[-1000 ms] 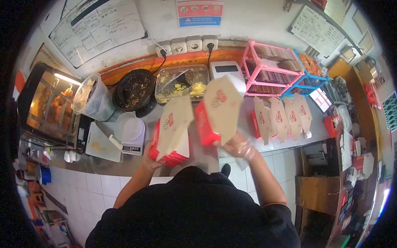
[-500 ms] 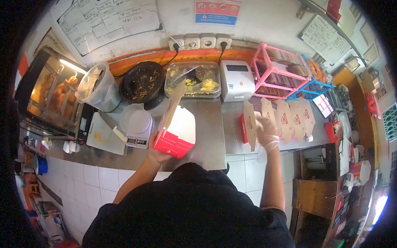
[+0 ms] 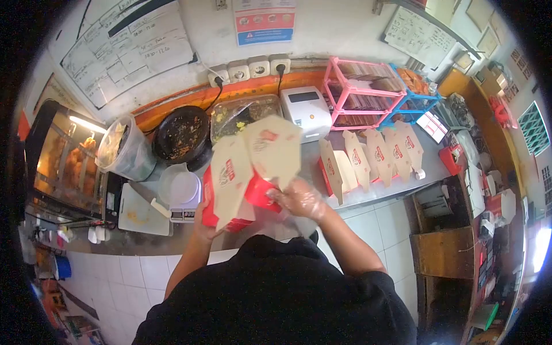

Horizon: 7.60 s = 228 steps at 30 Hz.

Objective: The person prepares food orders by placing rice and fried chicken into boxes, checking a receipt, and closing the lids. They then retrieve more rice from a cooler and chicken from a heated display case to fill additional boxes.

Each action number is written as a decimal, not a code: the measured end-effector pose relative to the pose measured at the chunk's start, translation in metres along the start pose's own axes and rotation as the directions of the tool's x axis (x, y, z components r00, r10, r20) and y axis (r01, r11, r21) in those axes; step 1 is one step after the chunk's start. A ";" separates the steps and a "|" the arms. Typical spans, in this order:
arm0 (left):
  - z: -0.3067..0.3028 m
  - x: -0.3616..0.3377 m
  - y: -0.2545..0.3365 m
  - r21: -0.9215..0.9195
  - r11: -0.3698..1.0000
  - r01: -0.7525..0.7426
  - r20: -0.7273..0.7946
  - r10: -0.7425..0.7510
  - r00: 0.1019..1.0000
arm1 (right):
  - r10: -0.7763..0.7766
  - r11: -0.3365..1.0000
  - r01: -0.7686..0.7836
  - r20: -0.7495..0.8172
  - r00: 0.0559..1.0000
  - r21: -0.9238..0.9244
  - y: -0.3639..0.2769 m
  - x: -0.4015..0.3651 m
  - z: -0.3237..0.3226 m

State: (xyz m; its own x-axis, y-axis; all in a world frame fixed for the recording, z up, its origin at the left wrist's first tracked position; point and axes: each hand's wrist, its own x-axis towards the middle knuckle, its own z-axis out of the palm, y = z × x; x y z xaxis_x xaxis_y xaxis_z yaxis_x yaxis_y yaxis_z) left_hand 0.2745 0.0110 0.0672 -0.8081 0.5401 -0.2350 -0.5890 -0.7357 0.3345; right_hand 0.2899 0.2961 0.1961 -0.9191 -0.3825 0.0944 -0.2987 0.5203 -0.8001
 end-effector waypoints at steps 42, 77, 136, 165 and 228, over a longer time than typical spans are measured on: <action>-0.084 0.040 -0.007 -0.216 0.972 -0.092 0.113 0.118 0.987 | 0.188 0.896 0.013 0.407 0.894 -0.443 0.119 0.022 0.063; -0.281 -0.475 0.112 0.969 0.184 0.164 -0.215 0.301 0.929 | -0.644 0.731 0.426 0.332 0.689 0.534 -0.315 0.183 0.481; -0.023 -0.473 0.715 0.305 -0.774 -0.556 0.933 0.361 0.009 | -0.218 0.973 0.180 -0.813 0.540 -0.141 -0.452 0.390 0.624; -0.027 -0.469 0.712 0.455 -0.279 -0.846 0.791 0.563 0.241 | -0.262 0.949 0.284 -0.836 0.482 -0.134 -0.446 0.396 0.631; -0.567 -0.926 1.366 0.798 -0.525 0.296 0.556 0.831 -0.025 | -0.648 0.668 0.723 -0.341 0.681 0.176 -0.802 0.641 1.105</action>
State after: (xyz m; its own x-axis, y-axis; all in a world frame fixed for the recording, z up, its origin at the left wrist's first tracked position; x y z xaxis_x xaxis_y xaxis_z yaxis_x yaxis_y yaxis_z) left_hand 0.2143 -1.7260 0.2245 -0.4644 -0.3974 0.7915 0.0762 0.8725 0.4827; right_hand 0.2244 -1.2101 0.2440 -0.5203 -0.3376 0.7845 -0.8189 -0.0633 -0.5704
